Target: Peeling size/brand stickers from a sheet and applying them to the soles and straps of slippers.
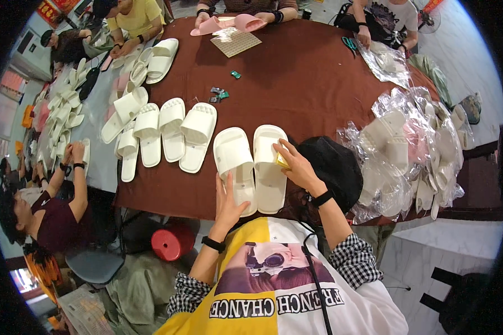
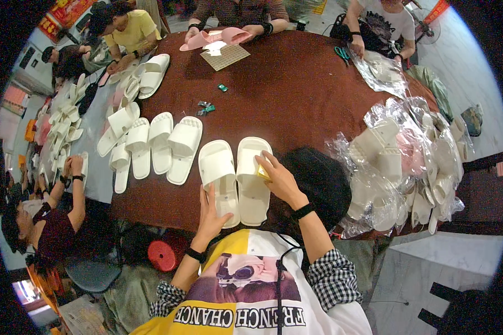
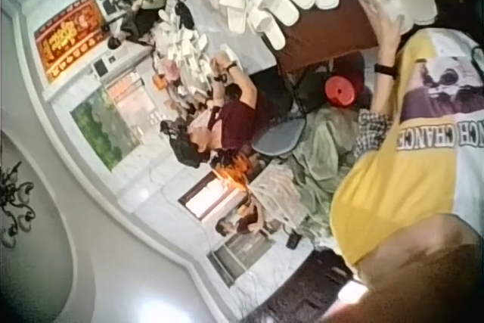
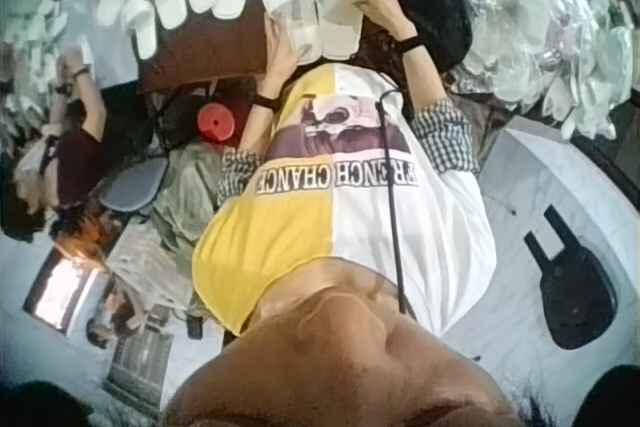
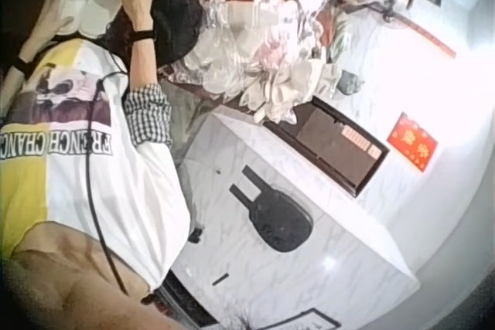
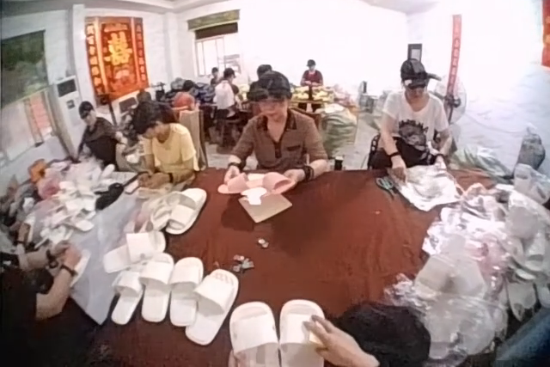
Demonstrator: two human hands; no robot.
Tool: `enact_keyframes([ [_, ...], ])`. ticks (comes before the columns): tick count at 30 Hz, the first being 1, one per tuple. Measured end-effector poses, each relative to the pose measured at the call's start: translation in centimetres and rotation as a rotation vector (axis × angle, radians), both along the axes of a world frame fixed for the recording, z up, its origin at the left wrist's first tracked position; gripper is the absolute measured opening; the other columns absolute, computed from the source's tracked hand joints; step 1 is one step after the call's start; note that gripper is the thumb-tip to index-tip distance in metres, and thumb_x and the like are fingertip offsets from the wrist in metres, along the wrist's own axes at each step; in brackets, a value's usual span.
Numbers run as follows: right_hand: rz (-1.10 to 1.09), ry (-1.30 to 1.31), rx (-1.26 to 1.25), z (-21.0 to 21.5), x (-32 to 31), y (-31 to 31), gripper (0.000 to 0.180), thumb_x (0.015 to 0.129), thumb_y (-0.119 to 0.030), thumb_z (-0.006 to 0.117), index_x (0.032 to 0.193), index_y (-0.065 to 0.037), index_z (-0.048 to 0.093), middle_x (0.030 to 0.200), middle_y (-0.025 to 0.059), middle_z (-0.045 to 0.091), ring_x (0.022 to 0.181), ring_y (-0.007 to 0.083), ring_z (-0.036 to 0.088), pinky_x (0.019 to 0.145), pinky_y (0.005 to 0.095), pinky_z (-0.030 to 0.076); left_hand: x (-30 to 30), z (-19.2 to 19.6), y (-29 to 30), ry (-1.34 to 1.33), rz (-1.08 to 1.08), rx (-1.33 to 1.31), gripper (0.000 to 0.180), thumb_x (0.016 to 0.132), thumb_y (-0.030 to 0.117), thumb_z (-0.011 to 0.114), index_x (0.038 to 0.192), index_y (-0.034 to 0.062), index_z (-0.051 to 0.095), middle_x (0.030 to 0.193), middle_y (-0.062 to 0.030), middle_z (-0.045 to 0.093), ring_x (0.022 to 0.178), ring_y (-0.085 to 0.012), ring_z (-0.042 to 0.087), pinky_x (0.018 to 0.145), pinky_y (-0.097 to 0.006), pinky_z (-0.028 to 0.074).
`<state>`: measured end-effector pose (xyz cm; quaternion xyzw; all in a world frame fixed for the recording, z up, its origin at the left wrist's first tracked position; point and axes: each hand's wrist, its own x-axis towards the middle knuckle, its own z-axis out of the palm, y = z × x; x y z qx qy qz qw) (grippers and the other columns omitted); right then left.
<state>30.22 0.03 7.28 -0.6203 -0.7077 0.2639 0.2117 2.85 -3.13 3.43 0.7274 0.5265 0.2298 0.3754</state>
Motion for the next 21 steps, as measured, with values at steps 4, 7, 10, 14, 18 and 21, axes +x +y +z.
enact_keyframes([
  [4,0.01,-0.051,0.009,-0.1,-0.3,-0.4,0.082,0.072,0.007,0.066,0.146,-0.018,0.041,0.153,0.0119,0.037,0.124,0.0367,0.053,0.1,0.0417,0.049,-0.1,0.3,0.1,0.038,-0.012,0.032,0.115,0.069,0.012,0.084,0.158,0.0137,0.011,0.155,-0.0366,0.005,0.144,-0.0514,0.013,0.116,-0.051,0.023],
  [7,0.03,-0.093,0.035,-0.5,0.0,-0.5,0.081,0.073,0.006,0.068,0.146,-0.017,0.041,0.153,0.0111,0.038,0.124,0.0364,0.053,0.1,0.0412,0.049,-0.2,0.4,0.1,0.036,-0.017,0.028,0.114,0.07,0.014,0.083,0.158,0.0143,0.012,0.155,-0.0368,0.005,0.145,-0.0515,0.013,0.116,-0.051,0.023],
  [10,0.054,-0.097,0.058,-0.4,0.0,-0.5,0.079,0.075,0.006,0.065,0.146,-0.018,0.041,0.152,0.0127,0.038,0.123,0.0366,0.054,0.099,0.0415,0.05,-0.5,0.4,0.2,0.056,-0.018,0.008,0.113,0.07,0.014,0.083,0.158,0.0147,0.012,0.155,-0.0361,0.005,0.145,-0.0504,0.013,0.116,-0.051,0.023],
  [14,0.007,-0.029,0.013,1.0,0.3,-1.0,0.069,0.081,0.003,0.063,0.144,-0.015,0.043,0.147,0.0186,0.042,0.115,0.039,0.058,0.095,0.043,0.051,-1.1,1.2,0.3,0.004,-0.023,-0.016,0.104,0.076,0.01,0.077,0.157,0.0124,0.012,0.158,-0.0297,0.007,0.146,-0.0463,0.014,0.118,-0.049,0.021],
  [18,-0.066,0.047,-0.008,4.2,0.1,-1.7,0.06,0.083,-0.008,0.067,0.139,-0.007,0.045,0.127,0.0228,0.055,0.104,0.0421,0.06,0.087,0.0449,0.051,-1.2,2.5,-0.5,0.004,0.067,0.142,0.08,0.082,0.009,0.071,0.151,0.0097,0.032,0.156,-0.0239,0.023,0.142,-0.045,0.024,0.116,-0.048,0.025],
  [21,0.074,0.098,0.032,4.7,-1.3,-2.4,0.065,0.082,-0.01,0.069,0.141,-0.007,0.042,0.118,0.0237,0.06,0.104,0.042,0.06,0.087,0.0455,0.051,-1.1,3.3,-0.9,-0.003,0.033,0.204,0.062,0.085,0.01,0.069,0.142,0.0058,0.046,0.15,-0.0194,0.038,0.138,-0.0404,0.036,0.113,-0.045,0.031],
])
